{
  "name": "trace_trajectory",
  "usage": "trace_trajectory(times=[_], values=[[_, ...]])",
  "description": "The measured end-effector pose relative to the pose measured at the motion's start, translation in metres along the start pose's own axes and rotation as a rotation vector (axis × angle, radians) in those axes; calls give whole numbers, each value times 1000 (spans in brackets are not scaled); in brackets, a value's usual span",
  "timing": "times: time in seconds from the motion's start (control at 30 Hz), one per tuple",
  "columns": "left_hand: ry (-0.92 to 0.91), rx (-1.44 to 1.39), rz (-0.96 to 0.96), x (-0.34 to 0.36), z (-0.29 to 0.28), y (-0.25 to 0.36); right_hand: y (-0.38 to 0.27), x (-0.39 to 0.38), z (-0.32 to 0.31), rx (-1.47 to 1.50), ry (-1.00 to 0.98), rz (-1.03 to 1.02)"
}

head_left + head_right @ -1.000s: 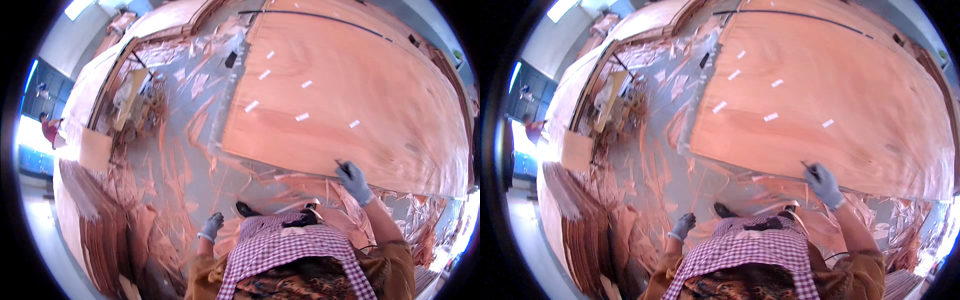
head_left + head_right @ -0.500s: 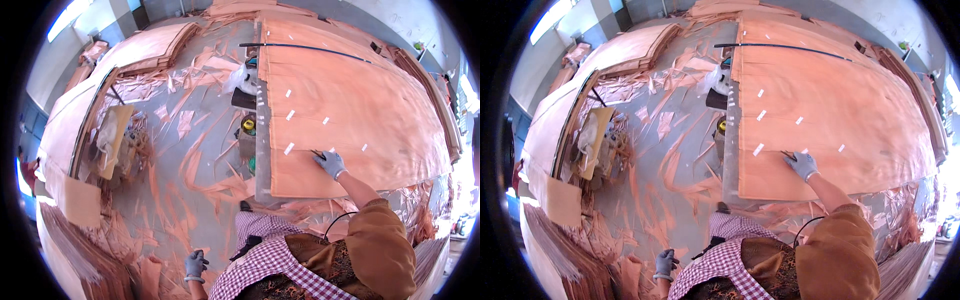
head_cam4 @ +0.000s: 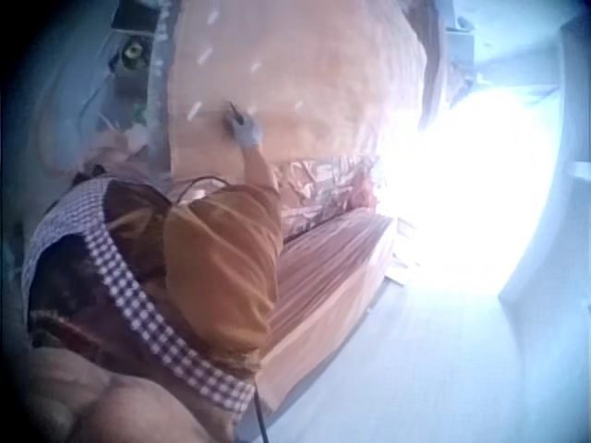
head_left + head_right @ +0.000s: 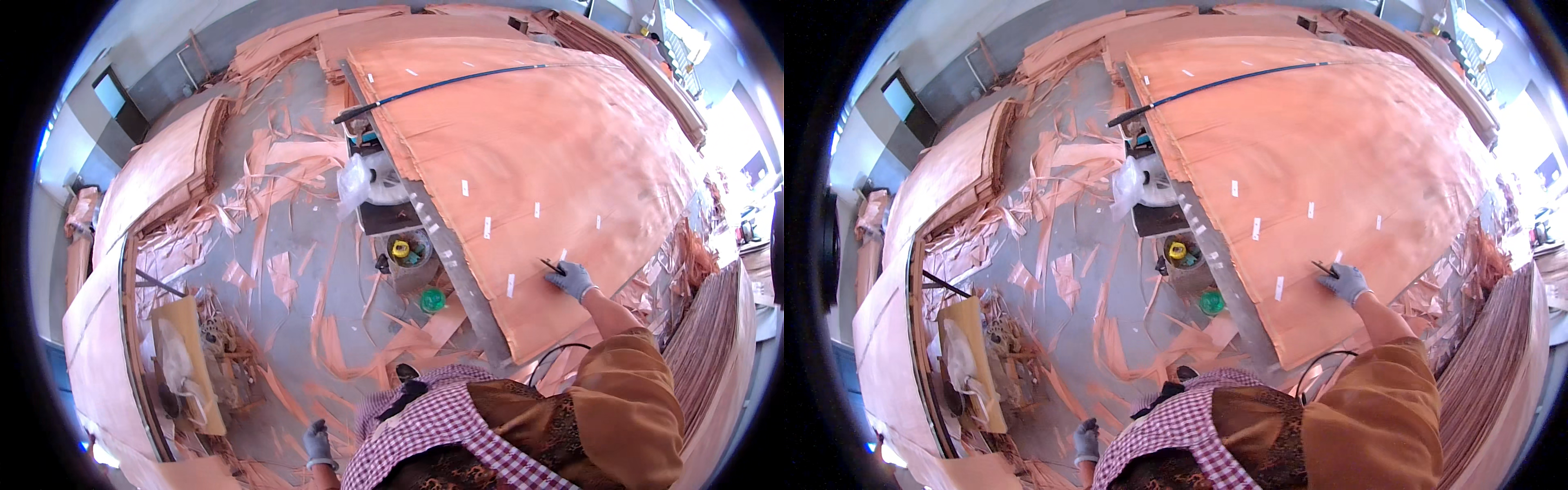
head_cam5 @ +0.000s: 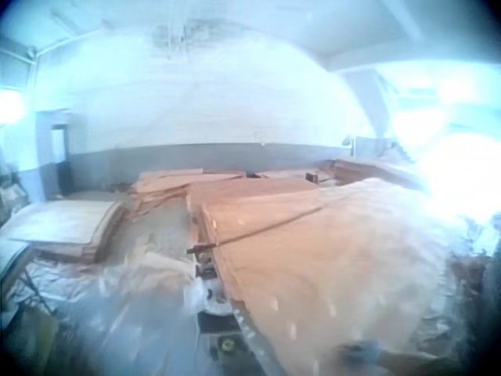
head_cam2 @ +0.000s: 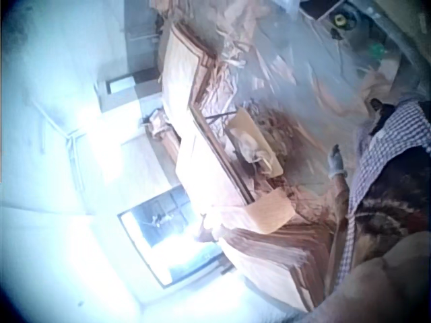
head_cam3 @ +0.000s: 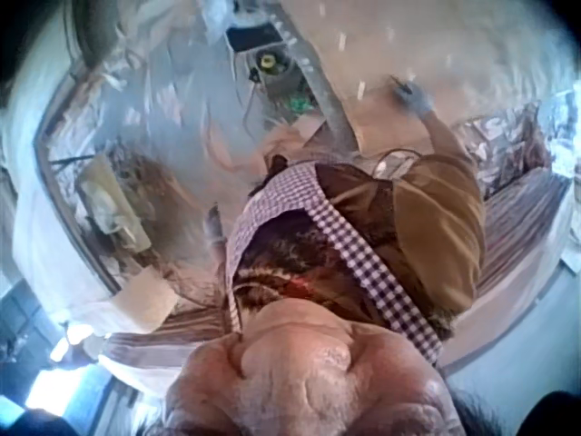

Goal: The person trims wood veneer sheets using a hand-held blade and then bundles the sheets together with a blue strap by hand.

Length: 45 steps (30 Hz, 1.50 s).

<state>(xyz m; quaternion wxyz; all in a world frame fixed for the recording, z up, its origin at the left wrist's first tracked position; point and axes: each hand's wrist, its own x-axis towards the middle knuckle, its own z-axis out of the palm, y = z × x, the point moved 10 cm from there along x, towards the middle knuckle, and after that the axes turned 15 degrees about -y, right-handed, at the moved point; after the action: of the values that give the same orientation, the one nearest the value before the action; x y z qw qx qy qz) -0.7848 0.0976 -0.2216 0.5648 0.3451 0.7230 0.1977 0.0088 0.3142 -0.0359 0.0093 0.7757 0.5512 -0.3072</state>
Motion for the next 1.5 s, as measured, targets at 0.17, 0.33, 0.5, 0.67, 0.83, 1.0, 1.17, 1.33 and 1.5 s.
trace_trajectory(times=[0.17, 0.33, 0.5, 0.67, 0.83, 1.0, 1.17, 1.33, 1.5], values=[[-44, 80, -242, 62, -24, -53, -60, 32, 20, 886, 145, -55], [-224, 408, -209, 156, -70, -31, -189, 101, 36, 752, 151, -201], [-350, 885, 144, 286, -166, 62, -258, 165, 31, 613, 235, 16], [-264, 653, 231, 407, -242, 243, -285, 170, 8, 247, 334, 293], [-188, 630, 651, 483, -172, 521, -278, 166, 15, 267, 347, 446], [-597, 661, 875, 523, 15, 709, -280, 164, 8, 215, 391, 432], [-613, 528, 1171, 501, 127, 809, -295, 182, 4, 717, 338, 423], [-1212, 545, 536, 475, 216, 801, -382, 287, -28, 1176, 475, -1], [-2308, 623, 10, 355, 218, 747, -396, 333, -45, 1802, 663, -109]])
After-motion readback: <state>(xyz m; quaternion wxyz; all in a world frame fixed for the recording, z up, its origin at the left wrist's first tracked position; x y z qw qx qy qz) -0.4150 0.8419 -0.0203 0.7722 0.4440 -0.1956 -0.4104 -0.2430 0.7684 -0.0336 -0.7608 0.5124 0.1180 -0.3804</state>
